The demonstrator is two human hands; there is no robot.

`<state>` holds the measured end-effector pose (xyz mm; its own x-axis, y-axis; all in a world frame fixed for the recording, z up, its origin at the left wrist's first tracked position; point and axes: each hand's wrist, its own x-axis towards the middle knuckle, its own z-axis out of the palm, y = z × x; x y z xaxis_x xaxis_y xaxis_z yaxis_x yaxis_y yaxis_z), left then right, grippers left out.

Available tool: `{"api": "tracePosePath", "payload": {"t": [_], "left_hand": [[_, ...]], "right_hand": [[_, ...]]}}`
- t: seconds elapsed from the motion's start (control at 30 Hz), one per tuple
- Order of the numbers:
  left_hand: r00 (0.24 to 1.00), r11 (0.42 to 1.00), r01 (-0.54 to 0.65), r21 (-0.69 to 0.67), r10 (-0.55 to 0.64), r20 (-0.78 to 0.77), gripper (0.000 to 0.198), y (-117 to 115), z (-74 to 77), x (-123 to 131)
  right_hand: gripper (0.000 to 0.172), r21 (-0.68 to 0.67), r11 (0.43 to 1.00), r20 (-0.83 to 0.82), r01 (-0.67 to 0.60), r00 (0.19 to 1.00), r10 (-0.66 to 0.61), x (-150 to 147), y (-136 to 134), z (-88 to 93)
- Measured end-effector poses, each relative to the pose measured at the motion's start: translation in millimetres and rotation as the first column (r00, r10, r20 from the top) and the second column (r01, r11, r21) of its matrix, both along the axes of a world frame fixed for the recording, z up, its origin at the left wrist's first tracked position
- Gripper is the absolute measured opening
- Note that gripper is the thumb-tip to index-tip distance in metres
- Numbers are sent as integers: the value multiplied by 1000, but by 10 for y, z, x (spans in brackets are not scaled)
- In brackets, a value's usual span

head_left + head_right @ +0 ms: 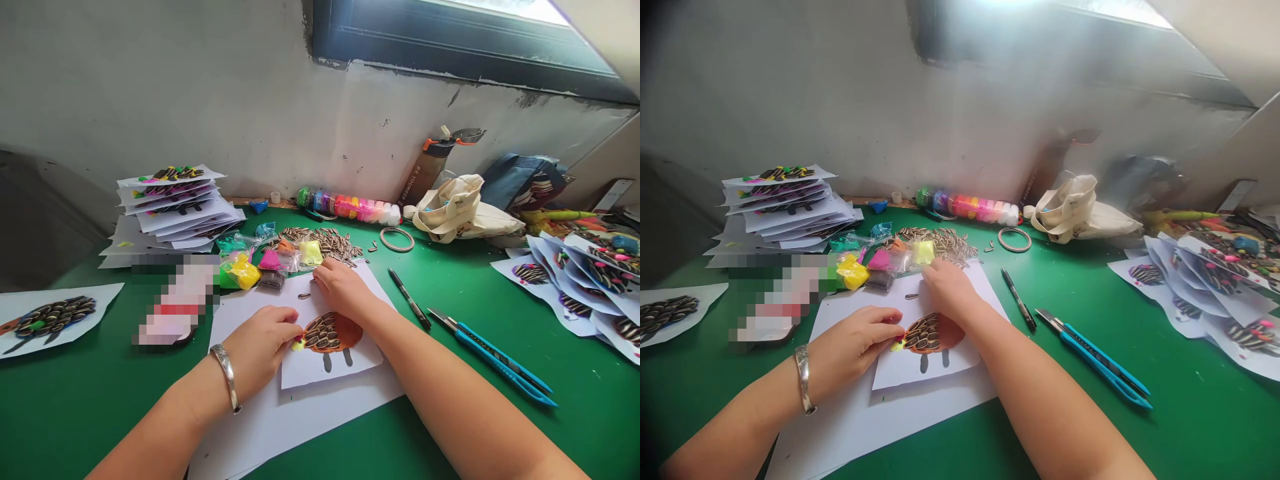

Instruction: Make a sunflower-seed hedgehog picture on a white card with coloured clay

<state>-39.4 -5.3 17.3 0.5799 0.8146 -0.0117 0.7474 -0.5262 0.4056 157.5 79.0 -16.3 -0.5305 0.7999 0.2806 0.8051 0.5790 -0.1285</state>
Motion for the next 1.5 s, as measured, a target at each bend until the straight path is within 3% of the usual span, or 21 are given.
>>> {"api": "tracePosePath", "payload": {"t": [0.67,0.87,1.23,1.5], "left_hand": [[1000,1000,-16,19,15,22,47,7,-44,-31],[998,999,-43,-11,43,36,40,13,-55,-37],[999,997,-48,-54,49,15,36,19,52,9],[1000,999,8,-43,-9,-12,29,55,51,0]], "right_hand": [[23,-4,1000,-9,1,1000,-1,0,-8,8],[20,-28,1000,-7,1,1000,-2,-7,-7,29],[21,-36,999,30,0,1000,1,-15,-19,54],[16,-18,1000,41,-15,999,16,-9,-40,92]]}}
